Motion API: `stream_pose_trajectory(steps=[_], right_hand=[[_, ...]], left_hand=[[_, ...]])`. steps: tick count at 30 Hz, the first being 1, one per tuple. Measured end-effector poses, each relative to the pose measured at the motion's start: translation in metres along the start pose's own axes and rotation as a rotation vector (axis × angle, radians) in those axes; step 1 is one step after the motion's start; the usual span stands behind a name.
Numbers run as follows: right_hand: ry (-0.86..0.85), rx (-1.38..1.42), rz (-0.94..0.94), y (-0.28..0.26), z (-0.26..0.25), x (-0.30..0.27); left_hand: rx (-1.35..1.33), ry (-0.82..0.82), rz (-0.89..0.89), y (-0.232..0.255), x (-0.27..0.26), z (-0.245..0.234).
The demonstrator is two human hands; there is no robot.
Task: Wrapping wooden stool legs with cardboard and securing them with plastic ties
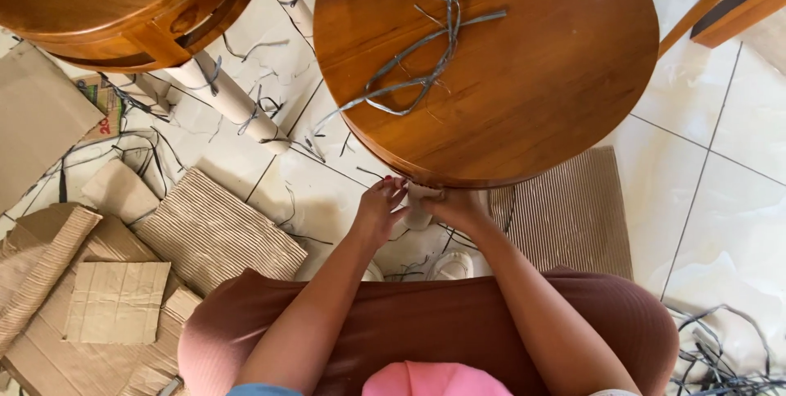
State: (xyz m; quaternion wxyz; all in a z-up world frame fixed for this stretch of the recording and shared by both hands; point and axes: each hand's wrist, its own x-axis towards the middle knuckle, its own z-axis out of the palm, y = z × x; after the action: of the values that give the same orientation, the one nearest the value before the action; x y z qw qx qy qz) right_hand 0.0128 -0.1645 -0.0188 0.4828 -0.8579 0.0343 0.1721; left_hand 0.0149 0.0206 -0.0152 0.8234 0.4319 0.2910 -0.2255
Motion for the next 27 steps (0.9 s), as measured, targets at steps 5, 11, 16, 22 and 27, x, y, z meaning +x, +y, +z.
stream_pose_trajectory(steps=[5, 11, 16, 22, 27], right_hand=[[0.147, -0.360, -0.278, -0.022, -0.005, -0.033], [0.053, -0.733, -0.250, -0.047, -0.008, -0.082], [0.049, -0.820, -0.281, -0.037, 0.007, -0.076], [0.152, -0.808, -0.490, -0.043, 0.004, -0.085], [0.212, -0.749, -0.534, -0.062, -0.004, -0.090]], left_hand=[[1.155, -0.017, 0.867, -0.012, -0.043, -0.016], [1.453, -0.118, 1.238, 0.012, -0.099, 0.021], [1.418, -0.053, 1.215, 0.008, -0.066, 0.014], [1.269, -0.195, 1.112, 0.013, -0.057, 0.015], [1.179, -0.380, 1.108, 0.034, -0.074, 0.025]])
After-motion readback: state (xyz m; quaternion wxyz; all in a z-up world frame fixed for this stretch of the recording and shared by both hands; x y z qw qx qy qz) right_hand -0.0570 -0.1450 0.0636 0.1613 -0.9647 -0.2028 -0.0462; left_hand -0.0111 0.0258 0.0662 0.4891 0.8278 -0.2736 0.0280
